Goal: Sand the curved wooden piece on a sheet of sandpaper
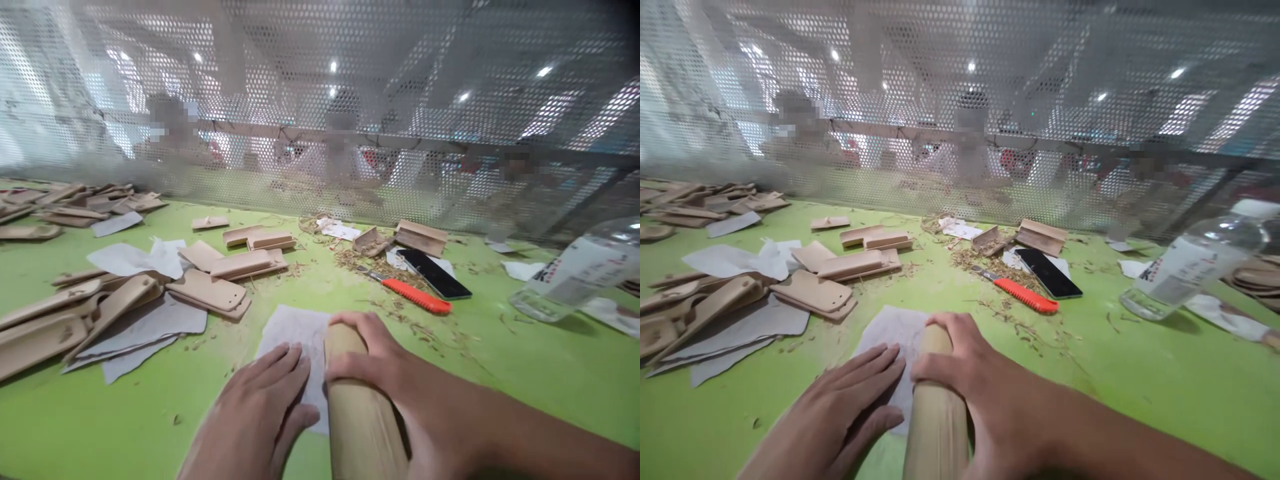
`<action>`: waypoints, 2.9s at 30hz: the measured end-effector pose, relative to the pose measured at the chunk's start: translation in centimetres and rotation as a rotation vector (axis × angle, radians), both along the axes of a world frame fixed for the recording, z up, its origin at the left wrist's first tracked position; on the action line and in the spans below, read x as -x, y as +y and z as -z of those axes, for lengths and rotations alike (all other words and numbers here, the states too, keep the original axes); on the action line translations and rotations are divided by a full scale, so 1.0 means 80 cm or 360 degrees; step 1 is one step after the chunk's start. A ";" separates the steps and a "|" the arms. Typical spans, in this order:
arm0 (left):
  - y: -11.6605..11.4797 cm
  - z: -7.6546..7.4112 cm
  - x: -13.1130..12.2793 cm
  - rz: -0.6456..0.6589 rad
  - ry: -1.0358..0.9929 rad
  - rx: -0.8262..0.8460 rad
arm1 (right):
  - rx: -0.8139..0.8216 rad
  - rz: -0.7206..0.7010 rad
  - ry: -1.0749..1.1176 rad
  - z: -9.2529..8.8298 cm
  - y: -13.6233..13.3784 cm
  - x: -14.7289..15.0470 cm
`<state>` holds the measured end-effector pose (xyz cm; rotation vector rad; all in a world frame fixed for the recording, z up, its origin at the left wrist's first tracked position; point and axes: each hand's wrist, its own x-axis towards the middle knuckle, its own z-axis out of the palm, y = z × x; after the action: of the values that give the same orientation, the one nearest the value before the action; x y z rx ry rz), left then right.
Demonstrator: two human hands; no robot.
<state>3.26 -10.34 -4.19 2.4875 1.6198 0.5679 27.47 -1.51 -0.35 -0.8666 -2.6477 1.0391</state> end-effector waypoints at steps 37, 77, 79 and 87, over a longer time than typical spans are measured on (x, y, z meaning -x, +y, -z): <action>0.005 0.001 0.004 0.0095 -0.0009 -0.0015 | -0.0794 -0.0333 0.0432 0.018 -0.007 0.020; -0.002 -0.005 0.009 0.0131 -0.0105 -0.0015 | -0.0726 -0.0346 0.0398 0.022 -0.001 0.021; -0.002 -0.007 0.008 0.0120 -0.0098 -0.0013 | -0.0716 -0.0367 0.0365 0.021 0.005 0.021; -0.003 -0.005 0.000 0.0085 -0.0077 0.0017 | -0.0720 -0.0263 0.0309 0.015 0.010 0.021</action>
<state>3.25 -10.62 -3.82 2.4811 1.5302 0.6056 25.78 -0.70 -1.57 -0.4357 -2.6546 0.4826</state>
